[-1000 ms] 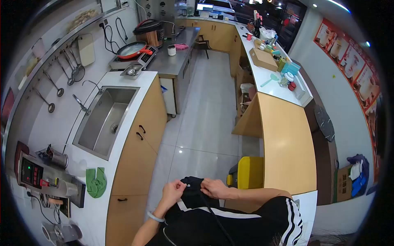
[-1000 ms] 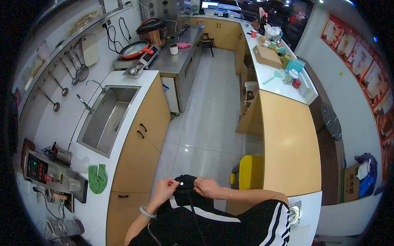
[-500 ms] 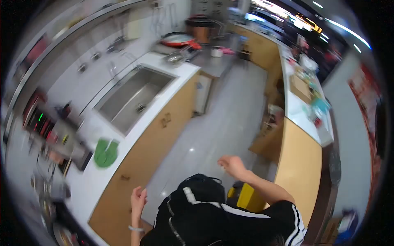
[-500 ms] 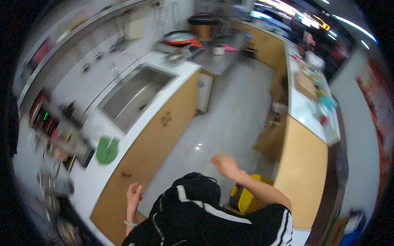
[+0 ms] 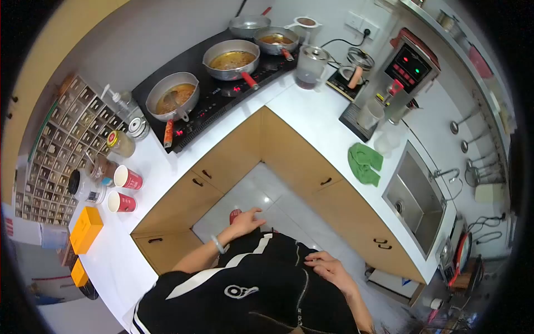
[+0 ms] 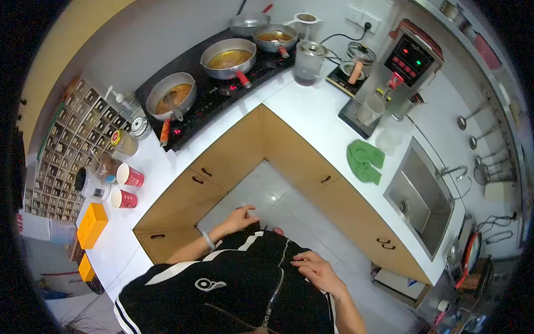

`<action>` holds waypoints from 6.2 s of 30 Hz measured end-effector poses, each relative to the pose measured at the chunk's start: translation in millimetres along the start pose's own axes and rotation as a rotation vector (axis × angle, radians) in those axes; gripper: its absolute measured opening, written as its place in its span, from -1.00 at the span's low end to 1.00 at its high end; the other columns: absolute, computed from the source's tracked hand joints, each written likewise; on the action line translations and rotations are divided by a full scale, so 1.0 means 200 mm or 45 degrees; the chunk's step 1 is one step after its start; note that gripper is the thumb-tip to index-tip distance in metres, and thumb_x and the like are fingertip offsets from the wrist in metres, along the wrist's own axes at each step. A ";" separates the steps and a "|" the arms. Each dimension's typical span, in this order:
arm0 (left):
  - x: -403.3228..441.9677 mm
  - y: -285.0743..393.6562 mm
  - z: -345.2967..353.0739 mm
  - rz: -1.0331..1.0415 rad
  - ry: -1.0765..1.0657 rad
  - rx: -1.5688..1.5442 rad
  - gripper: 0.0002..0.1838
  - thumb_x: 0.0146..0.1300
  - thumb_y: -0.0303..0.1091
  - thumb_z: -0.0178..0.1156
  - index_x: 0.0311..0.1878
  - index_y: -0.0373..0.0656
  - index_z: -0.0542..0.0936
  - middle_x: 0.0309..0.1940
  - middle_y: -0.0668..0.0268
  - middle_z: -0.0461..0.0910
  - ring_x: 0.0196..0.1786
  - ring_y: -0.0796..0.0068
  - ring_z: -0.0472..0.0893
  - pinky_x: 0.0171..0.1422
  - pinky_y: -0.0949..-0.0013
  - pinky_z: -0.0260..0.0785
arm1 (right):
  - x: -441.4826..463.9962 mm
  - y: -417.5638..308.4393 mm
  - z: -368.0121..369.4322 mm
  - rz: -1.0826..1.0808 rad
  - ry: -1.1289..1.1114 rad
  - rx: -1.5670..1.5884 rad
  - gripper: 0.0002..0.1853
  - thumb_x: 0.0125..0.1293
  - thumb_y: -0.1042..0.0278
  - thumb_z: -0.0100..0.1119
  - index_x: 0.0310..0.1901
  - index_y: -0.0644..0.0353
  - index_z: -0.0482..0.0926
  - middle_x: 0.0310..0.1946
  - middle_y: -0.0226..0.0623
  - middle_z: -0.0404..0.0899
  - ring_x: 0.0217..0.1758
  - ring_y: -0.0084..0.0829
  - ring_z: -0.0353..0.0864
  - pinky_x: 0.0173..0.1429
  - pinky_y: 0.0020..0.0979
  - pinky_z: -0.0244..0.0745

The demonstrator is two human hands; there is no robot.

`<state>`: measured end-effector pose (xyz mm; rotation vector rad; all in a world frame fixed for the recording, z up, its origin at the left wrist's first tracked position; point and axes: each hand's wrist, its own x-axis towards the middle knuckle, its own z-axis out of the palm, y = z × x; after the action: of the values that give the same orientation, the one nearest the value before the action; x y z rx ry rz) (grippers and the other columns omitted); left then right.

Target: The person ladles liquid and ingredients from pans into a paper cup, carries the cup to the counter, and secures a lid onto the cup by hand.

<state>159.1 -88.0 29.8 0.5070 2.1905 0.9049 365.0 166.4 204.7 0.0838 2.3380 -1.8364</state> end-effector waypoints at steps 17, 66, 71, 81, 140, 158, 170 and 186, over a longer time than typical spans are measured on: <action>-0.06 -0.47 -0.53 -0.210 0.271 -0.069 -0.43 0.19 0.02 0.25 0.16 -0.13 0.44 -0.40 0.16 0.62 -0.32 0.21 0.62 -0.21 0.24 0.44 | 1.04 -0.60 0.00 -0.660 -0.489 0.784 -0.77 0.26 0.40 0.19 -0.12 0.37 0.54 -0.18 -0.13 0.56 -0.13 -0.21 0.57 -0.02 -0.23 0.45; -1.32 -1.17 -1.72 -0.111 1.939 -1.425 -0.59 0.40 -0.04 -0.02 0.02 -0.20 0.51 -0.27 0.26 0.56 -0.22 0.46 0.59 -0.17 0.39 0.50 | 2.59 -1.26 2.00 -0.239 -1.148 -0.115 -0.55 0.36 0.02 0.02 0.05 0.24 0.47 -0.18 -0.28 0.53 -0.38 -0.54 0.57 -0.38 -0.53 0.39; -1.17 -1.61 -1.84 -0.254 1.627 -1.592 -0.34 0.35 0.09 0.01 0.36 -0.10 0.20 0.09 0.13 0.43 0.08 0.25 0.52 0.03 0.12 0.46 | 2.79 -1.01 2.69 -0.062 -1.046 -0.277 -0.35 0.30 -0.11 0.05 0.22 0.28 0.32 -0.05 -0.16 0.51 -0.38 -0.45 0.63 -0.49 -0.48 0.47; -0.99 -1.77 -1.97 -0.282 1.423 -1.786 -0.03 0.24 0.33 -0.01 0.49 -0.03 -0.17 0.36 -0.02 0.08 0.28 0.07 0.32 0.16 -0.02 0.33 | 2.93 -0.96 3.03 0.312 -1.040 -0.291 -0.12 0.21 -0.27 0.07 0.37 0.19 0.06 0.22 -0.15 0.35 -0.31 -0.32 0.64 -0.38 -0.30 0.52; 0.04 -0.12 -1.53 -0.065 0.583 -2.215 -0.57 0.35 -0.31 0.01 0.26 -0.14 0.31 -0.52 0.38 0.39 -0.65 0.62 0.29 -0.58 0.54 0.10 | 3.25 -0.68 0.73 -2.035 -0.666 -1.207 -0.77 0.06 0.39 0.08 -0.22 0.22 0.44 -0.29 -0.29 0.41 -0.15 -0.30 0.51 -0.04 -0.30 0.47; 0.05 -0.11 -1.51 -0.010 0.547 -2.325 -0.59 0.38 -0.33 0.02 0.27 -0.12 0.31 -0.50 0.41 0.34 -0.62 0.67 0.25 -0.55 0.56 0.10 | 3.04 -0.85 0.44 -0.482 -0.452 -0.282 -0.79 0.34 0.30 0.09 -0.22 0.28 0.59 -0.31 -0.28 0.58 -0.36 -0.38 0.66 -0.29 -0.45 0.52; 0.05 -0.11 -1.53 0.004 0.492 -2.337 -0.58 0.38 -0.32 0.01 0.28 -0.09 0.28 -0.48 0.41 0.34 -0.59 0.67 0.26 -0.51 0.55 0.11 | 2.98 -0.77 0.66 -0.465 -0.166 0.311 -0.78 0.41 0.42 -0.01 -0.13 0.42 0.55 -0.19 -0.18 0.56 -0.17 -0.36 0.66 -0.09 -0.46 0.55; 0.06 -0.13 -1.51 0.059 0.474 -2.339 -0.70 0.35 -0.30 0.06 0.12 -0.05 0.36 -0.49 0.42 0.39 -0.59 0.66 0.31 -0.54 0.57 0.08 | 3.05 -0.64 0.79 -1.414 -0.263 -0.892 -0.78 0.16 0.49 0.22 -0.13 0.22 0.53 -0.16 -0.15 0.53 -0.17 -0.16 0.61 -0.08 -0.30 0.55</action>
<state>-72.7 -235.8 159.5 -0.5551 0.7657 2.5263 -238.8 -54.3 190.5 -1.6501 2.9025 -0.9718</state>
